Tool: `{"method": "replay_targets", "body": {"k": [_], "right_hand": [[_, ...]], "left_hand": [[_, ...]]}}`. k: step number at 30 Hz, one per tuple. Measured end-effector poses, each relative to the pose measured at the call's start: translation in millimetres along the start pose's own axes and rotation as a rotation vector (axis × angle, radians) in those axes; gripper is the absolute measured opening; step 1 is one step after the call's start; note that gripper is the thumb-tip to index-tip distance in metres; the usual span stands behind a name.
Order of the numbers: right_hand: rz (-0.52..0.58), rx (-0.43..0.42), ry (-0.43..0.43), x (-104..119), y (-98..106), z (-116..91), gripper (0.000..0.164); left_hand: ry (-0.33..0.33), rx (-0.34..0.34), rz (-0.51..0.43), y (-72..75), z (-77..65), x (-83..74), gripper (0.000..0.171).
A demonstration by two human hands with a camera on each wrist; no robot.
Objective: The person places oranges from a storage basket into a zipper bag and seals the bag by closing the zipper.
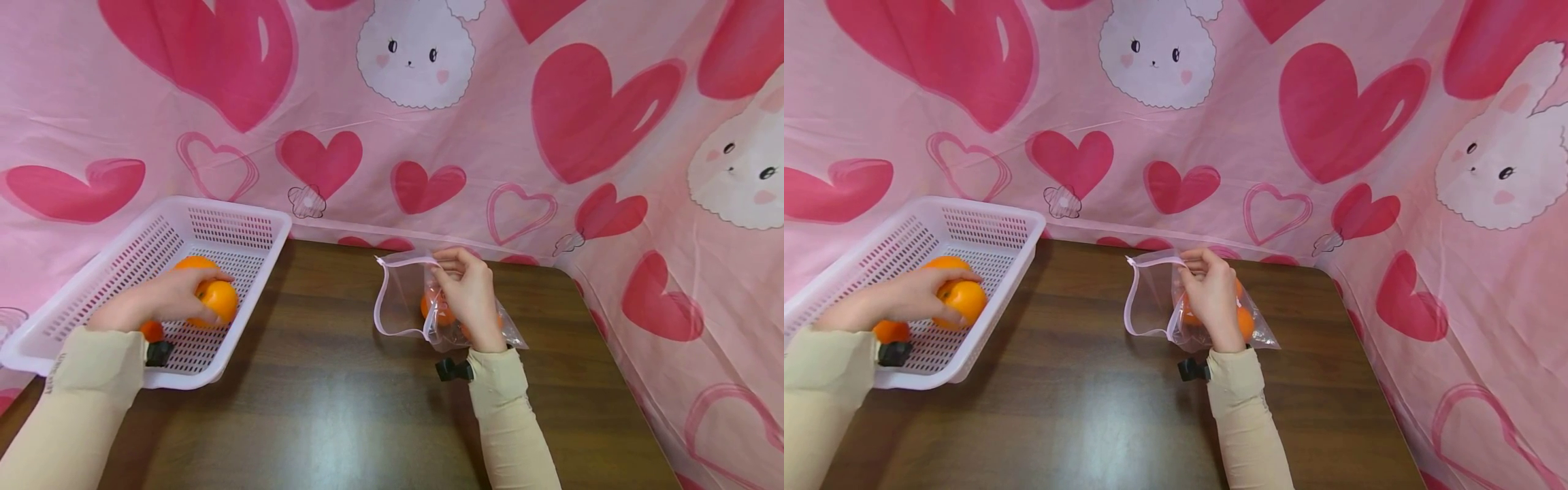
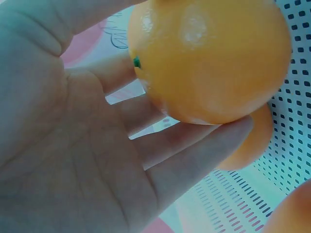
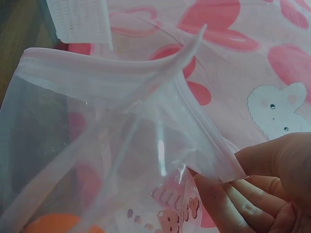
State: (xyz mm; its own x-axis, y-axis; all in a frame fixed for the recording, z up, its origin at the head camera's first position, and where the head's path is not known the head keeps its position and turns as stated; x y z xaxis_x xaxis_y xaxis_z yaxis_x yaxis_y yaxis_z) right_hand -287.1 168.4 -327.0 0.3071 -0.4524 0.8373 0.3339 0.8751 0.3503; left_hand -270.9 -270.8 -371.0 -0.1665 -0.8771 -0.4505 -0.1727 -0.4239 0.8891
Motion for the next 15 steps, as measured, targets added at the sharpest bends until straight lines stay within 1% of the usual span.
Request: {"method": "replay_targets", "body": {"k": [2, 6, 9, 15], "right_hand": [[0.007, 0.001, -0.002, -0.4, -0.3, 0.0, 0.018], [0.022, 0.005, -0.003, -1.1, -1.2, 0.0, 0.017], [0.025, 0.006, -0.007, -1.4, -1.5, 0.0, 0.017], [0.023, 0.007, -0.008, -0.8, -1.4, 0.2, 0.017]], "left_hand": [[-0.014, -0.027, -0.009, 2.0, 0.4, -1.6, 0.082], [-0.040, -0.086, 0.006, 7.4, 2.5, -4.5, 0.081], [-0.037, -0.127, 0.009, 11.7, 4.1, -5.3, 0.081], [-0.017, -0.172, -0.020, 18.4, 4.9, -6.8, 0.088]]}}
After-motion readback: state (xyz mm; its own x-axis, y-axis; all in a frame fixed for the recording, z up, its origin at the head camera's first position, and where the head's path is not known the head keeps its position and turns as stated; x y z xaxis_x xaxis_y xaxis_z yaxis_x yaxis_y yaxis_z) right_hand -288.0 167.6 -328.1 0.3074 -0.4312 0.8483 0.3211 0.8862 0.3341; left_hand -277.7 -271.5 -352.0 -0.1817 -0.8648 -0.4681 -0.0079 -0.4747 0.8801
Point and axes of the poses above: each hand's wrist, its own z-axis towards the middle knuckle, its own y-axis out of the back of the hand, x = y × z, the point moved 8 cm from there along z, towards the middle knuckle, and after that the axes turned 9 degrees about -x, right-handed, at the moved point
